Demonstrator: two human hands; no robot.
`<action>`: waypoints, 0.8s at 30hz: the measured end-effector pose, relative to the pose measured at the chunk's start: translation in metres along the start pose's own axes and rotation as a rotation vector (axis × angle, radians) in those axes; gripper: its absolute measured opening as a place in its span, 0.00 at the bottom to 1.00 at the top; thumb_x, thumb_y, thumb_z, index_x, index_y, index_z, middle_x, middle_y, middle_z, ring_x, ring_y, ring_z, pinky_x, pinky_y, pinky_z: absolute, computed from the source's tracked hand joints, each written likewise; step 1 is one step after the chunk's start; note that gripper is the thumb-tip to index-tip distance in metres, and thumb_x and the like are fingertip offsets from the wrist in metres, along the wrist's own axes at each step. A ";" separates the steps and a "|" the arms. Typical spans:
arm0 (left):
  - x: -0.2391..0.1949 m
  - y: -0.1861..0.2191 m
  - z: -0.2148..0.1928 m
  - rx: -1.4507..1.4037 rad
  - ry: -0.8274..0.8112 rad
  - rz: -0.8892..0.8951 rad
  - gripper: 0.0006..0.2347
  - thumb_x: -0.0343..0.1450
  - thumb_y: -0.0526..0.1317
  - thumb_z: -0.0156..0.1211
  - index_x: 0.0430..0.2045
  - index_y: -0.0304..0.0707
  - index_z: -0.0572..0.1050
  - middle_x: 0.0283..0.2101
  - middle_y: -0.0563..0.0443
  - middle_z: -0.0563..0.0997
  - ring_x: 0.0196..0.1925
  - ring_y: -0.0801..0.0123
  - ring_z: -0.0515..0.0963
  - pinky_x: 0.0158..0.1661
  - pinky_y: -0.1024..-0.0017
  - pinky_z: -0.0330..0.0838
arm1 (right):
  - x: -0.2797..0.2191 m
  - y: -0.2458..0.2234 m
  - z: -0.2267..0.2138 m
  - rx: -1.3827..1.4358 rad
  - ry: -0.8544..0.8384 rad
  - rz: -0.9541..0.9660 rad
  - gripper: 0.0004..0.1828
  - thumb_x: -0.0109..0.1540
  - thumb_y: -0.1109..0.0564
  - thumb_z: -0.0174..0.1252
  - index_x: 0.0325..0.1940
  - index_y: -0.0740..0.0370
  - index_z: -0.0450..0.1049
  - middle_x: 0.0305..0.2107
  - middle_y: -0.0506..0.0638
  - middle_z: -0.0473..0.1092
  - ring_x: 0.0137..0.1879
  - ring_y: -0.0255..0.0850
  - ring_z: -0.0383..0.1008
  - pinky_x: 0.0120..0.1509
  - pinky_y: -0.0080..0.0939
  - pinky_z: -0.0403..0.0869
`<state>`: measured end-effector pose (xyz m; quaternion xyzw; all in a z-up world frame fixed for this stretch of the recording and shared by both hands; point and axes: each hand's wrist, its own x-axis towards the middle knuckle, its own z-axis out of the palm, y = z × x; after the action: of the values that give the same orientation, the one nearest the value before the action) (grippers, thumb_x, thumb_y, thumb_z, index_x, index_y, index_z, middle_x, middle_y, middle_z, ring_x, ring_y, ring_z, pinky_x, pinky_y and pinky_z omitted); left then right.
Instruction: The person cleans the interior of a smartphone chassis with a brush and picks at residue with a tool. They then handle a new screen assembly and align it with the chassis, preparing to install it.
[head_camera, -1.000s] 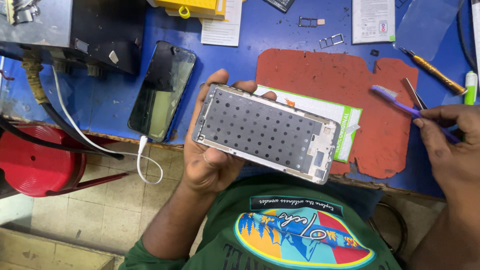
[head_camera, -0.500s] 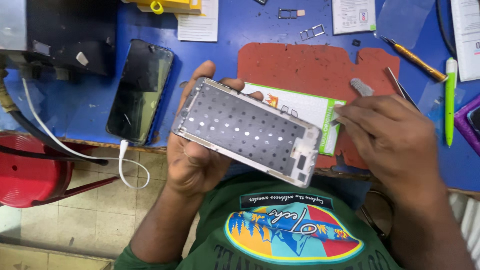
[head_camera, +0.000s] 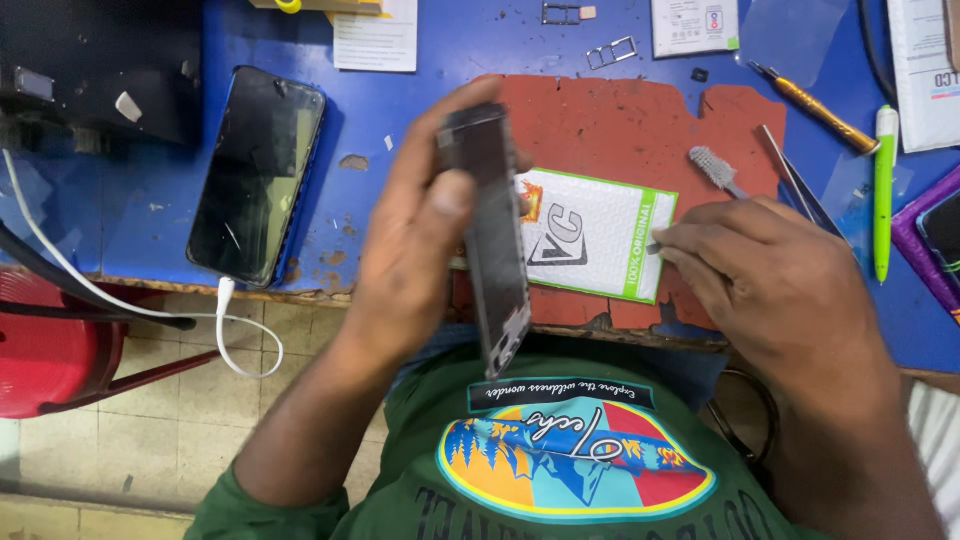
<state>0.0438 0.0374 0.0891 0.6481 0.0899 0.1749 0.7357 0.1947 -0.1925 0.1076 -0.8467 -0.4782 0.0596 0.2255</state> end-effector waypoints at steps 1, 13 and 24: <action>0.005 -0.001 0.003 0.072 -0.010 0.019 0.25 0.85 0.55 0.45 0.70 0.34 0.59 0.53 0.41 0.77 0.53 0.65 0.77 0.61 0.68 0.73 | -0.001 -0.001 0.000 0.004 -0.001 0.004 0.08 0.59 0.60 0.68 0.42 0.59 0.81 0.39 0.51 0.77 0.44 0.46 0.77 0.49 0.45 0.76; 0.051 -0.030 0.043 0.653 0.023 0.112 0.15 0.82 0.45 0.51 0.57 0.34 0.71 0.47 0.39 0.79 0.50 0.49 0.80 0.54 0.57 0.72 | -0.007 -0.012 0.018 0.495 0.156 0.196 0.05 0.63 0.71 0.62 0.39 0.69 0.72 0.36 0.52 0.76 0.40 0.32 0.76 0.44 0.33 0.76; 0.047 -0.041 0.029 0.627 0.018 0.140 0.13 0.85 0.42 0.49 0.56 0.28 0.69 0.51 0.40 0.71 0.55 0.56 0.75 0.58 0.64 0.71 | 0.014 -0.042 0.033 0.343 0.157 0.125 0.08 0.60 0.69 0.64 0.43 0.66 0.80 0.36 0.53 0.77 0.37 0.38 0.77 0.42 0.38 0.74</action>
<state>0.1035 0.0242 0.0573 0.8463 0.1012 0.1947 0.4854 0.1588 -0.1512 0.0983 -0.8260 -0.3884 0.0881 0.3989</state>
